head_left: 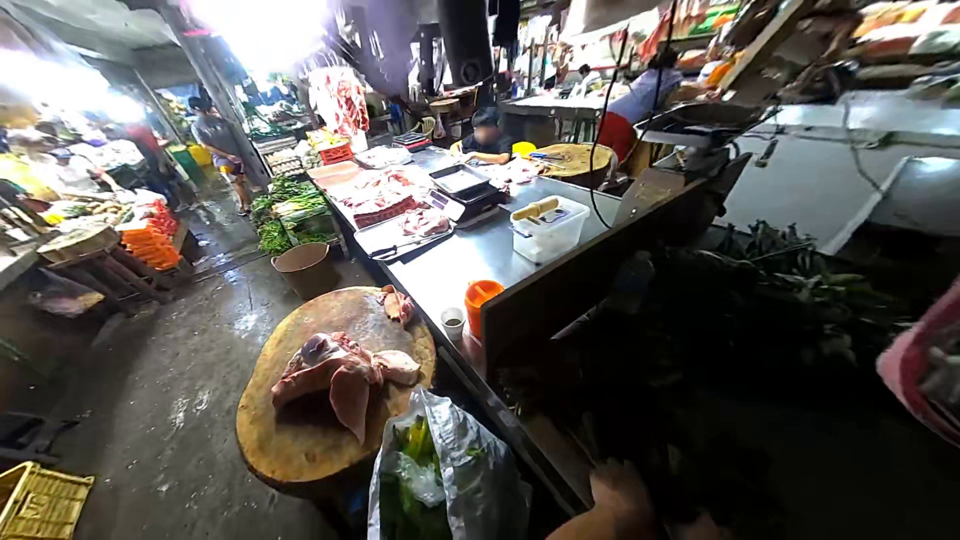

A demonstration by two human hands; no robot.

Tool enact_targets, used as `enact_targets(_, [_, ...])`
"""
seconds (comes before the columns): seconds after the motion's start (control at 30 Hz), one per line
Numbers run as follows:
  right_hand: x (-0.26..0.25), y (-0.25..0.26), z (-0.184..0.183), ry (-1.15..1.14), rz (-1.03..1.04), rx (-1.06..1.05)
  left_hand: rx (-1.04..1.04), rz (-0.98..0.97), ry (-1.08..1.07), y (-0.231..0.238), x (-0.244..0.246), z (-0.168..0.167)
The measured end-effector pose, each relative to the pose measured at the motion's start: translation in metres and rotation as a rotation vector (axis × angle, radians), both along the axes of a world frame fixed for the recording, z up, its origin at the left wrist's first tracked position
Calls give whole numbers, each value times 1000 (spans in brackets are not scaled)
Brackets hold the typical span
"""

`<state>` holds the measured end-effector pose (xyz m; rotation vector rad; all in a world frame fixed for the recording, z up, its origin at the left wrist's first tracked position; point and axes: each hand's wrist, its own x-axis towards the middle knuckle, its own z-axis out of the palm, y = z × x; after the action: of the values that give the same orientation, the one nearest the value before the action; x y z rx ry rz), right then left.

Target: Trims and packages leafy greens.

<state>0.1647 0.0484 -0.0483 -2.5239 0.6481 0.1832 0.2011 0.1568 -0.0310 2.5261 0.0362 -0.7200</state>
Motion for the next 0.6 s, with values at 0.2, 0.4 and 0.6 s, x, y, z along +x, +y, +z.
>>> enact_targets(0.2, [-18, -30, 11, -8, 148, 242, -20, 76, 211, -25, -16, 56])
enact_targets(0.4, [-24, -50, -1, -53, -204, 845, -377, 409, 288, -49, -20, 32])
enact_targets(0.6, [-27, -77, 15, 62, -334, 1034, -192, 471, 237, -79, -13, 27])
